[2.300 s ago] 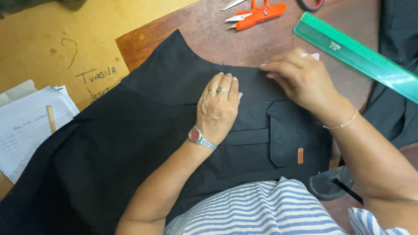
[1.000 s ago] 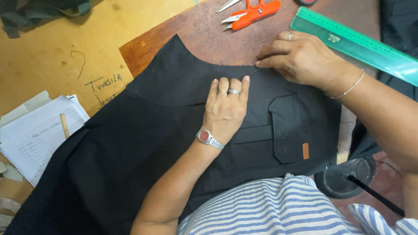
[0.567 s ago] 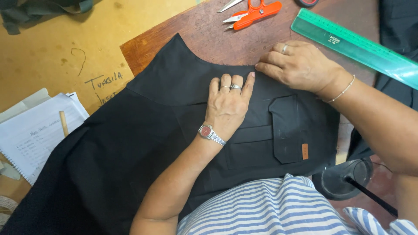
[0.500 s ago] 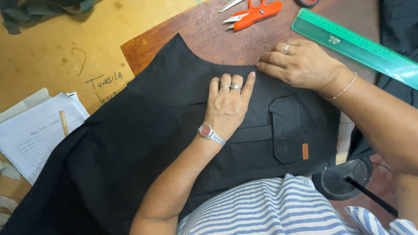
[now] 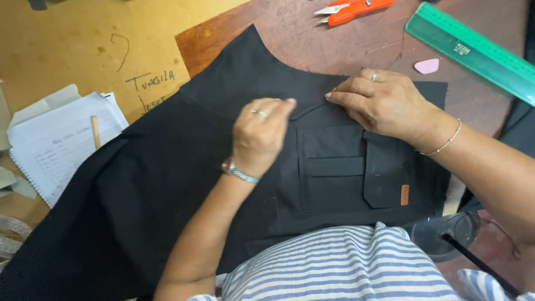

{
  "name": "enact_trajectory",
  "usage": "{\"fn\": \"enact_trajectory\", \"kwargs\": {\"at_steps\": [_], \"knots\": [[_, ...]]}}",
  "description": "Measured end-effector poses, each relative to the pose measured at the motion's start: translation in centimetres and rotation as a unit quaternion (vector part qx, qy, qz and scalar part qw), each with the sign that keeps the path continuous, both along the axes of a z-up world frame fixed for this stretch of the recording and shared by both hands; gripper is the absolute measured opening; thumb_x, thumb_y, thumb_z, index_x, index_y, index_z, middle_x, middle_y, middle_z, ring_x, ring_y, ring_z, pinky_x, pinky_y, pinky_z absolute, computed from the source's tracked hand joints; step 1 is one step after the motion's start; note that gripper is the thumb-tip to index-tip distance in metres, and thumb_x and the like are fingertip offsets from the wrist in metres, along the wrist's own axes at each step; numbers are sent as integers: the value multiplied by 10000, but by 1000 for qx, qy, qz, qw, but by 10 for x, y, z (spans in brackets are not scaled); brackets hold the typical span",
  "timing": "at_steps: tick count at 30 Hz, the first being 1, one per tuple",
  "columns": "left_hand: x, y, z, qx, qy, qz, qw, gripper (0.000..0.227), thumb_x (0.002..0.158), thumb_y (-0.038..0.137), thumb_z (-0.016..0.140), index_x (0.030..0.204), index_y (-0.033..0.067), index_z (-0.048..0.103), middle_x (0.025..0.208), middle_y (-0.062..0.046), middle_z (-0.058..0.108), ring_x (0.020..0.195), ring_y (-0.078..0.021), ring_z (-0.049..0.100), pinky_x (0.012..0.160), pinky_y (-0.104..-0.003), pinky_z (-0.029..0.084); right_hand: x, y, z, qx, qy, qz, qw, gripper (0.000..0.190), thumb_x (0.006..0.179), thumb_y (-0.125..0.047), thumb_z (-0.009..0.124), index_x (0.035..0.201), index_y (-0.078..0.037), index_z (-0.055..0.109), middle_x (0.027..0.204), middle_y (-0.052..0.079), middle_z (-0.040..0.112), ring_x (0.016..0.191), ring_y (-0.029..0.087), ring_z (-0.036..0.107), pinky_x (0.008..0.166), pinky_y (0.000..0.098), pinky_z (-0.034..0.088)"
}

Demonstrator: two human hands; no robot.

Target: The person measures and marks a piece of black fabric using a ruler and chalk. They then use small orange scissors to cut along the marked lines, followed by larger scissors to trim the edges. The person repeatedly adjusts and smooths the fabric on the table throughout the process.

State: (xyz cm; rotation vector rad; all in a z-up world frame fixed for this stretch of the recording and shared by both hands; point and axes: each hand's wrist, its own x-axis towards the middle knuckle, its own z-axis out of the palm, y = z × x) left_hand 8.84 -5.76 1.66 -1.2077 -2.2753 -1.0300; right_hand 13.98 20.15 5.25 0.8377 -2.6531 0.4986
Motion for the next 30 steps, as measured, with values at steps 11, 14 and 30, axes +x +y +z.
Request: {"fn": "enact_trajectory", "kwargs": {"at_steps": [11, 14, 30], "knots": [[10, -6, -25, -77, 16, 22, 997, 184, 986, 168, 705, 1116, 41, 730, 1020, -95, 654, 1097, -307, 655, 918, -421, 561, 4, -13, -8, 127, 92, -46, 987, 129, 1067, -281, 732, 1054, -182, 813, 930, -14, 708, 813, 154, 642, 749, 252, 558], [12, -2, -20, -80, 33, 27, 996, 148, 1000, 138, 685, 1077, 22, 733, 969, -103, 642, 1041, -307, 658, 917, -429, 559, 4, -14, -10, 145, 119, -49, 981, 120, 1068, -273, 734, 1061, -184, 815, 904, -20, 694, 804, 142, 637, 730, 237, 555], [15, 9, -23, -106, 42, 72, 991, 266, 990, 319, 677, 1096, 80, 727, 938, -56, 616, 908, -255, 624, 911, -458, 549, 3, -28, -1, 160, 137, -53, 976, 146, 1067, -176, 692, 948, -119, 755, 856, 14, 659, 820, 195, 656, 708, 264, 537]]}}
